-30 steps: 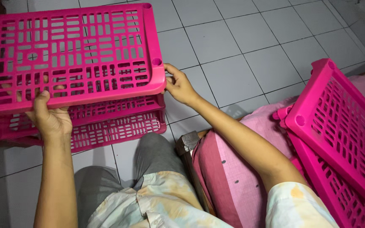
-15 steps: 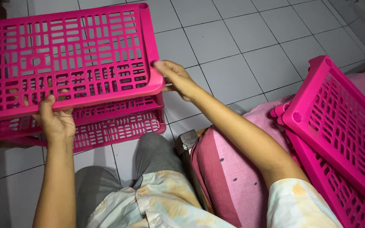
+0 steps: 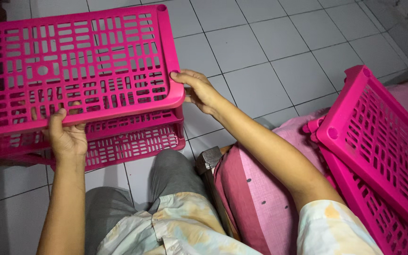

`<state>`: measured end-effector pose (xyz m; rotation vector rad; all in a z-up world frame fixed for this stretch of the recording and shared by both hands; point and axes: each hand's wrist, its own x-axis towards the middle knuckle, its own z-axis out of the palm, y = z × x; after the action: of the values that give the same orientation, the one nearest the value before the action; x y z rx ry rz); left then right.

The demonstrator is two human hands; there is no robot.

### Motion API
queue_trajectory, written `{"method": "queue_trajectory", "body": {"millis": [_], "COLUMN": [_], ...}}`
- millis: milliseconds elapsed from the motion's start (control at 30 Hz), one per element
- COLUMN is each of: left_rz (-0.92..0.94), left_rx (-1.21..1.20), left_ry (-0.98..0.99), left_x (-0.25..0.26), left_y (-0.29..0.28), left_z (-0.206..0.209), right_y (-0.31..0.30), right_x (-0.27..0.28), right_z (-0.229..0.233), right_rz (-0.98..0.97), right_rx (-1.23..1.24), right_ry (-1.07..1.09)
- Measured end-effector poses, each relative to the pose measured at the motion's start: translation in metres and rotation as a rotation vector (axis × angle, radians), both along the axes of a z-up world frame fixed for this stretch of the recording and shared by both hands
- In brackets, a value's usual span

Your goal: The person assembles a pink plastic storage rack by inserting cylindrical legs into corner sockets on the base tray, then stacking additional trays and inserting more legs to form a multi-tiered unit. The person handles pink plastic trays and cylindrical legs, inserting them by hand without tools.

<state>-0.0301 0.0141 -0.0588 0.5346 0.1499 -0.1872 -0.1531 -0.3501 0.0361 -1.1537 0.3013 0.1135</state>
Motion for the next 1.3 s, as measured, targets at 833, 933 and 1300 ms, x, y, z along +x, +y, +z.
{"method": "queue_trajectory", "body": {"millis": [833,933,1300], "left_rz": [-0.958,-0.719,-0.285], "left_rx": [1.316,1.381,0.949], "left_ry": [-0.148,-0.19,-0.555], "left_x": [-0.024,-0.027,-0.011], "left_y": [0.051,0.099,0.035], "left_z": [0.031,0.023,-0.033], "right_y": [-0.193,-0.229,-0.249], "right_x": [0.033,0.022,0.029], "right_z": [-0.046,-0.035,-0.033], "right_rz": [-0.57,-0.494,-1.001], "right_rx": [-0.231,-0.195,-0.226], "right_ry": [0.029,0.016,0.152]}}
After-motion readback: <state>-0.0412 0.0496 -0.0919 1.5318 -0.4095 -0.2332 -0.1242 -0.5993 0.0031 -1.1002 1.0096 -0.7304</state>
